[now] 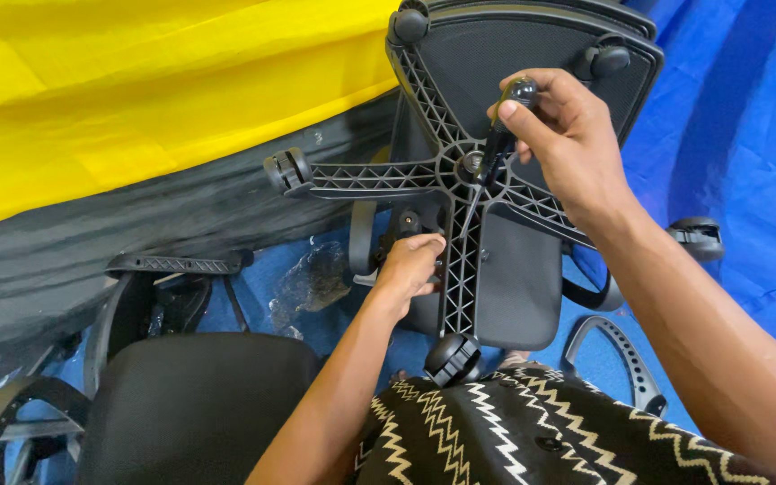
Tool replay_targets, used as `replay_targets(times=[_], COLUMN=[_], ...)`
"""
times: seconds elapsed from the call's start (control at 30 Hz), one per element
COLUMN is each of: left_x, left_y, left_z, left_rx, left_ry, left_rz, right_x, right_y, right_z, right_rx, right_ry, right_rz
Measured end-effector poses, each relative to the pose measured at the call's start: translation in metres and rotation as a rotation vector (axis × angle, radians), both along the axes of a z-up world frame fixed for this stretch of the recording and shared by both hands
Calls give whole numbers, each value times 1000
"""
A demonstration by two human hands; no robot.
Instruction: The person attaches caster wheels to the base of an office chair. They insert each wheel into its socket and press it into place, working on multiple wheels in sequence.
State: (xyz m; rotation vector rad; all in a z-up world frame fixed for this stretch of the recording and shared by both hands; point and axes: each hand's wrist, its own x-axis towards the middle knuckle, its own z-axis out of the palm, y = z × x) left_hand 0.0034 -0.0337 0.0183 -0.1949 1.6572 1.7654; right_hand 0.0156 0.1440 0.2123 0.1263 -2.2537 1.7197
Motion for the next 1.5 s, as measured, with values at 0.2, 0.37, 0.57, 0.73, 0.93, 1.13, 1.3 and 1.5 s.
replay_targets(times=[0.2, 0.37, 0.57, 0.73, 0.93, 1.13, 1.3, 1.5], left_x=[8, 12, 10, 7, 2, 5, -7, -11], left_y=[-3, 1, 12, 23, 39, 62, 81, 93], left_z=[12, 6, -13, -11, 18, 58, 69, 52], left_rx=[-66, -49, -6, -131, -326, -504, -566, -688], left_ry=[56, 51, 264, 399, 586, 689, 735, 837], left_rz=[16, 35, 117, 210, 233, 329, 307, 306], right_x=[13, 17, 8, -1, -7, -19, -30, -34], right_y=[-15, -20, -9, 13, 35, 76, 102, 110], right_z=[5, 4, 5, 6, -1, 0, 1, -6], right_rx=[-9, 45, 49, 114, 126, 50, 49, -67], right_ry=[-52, -91, -39, 76, 105, 137, 160, 104], right_rz=[22, 40, 21, -52, -39, -34, -32, 111])
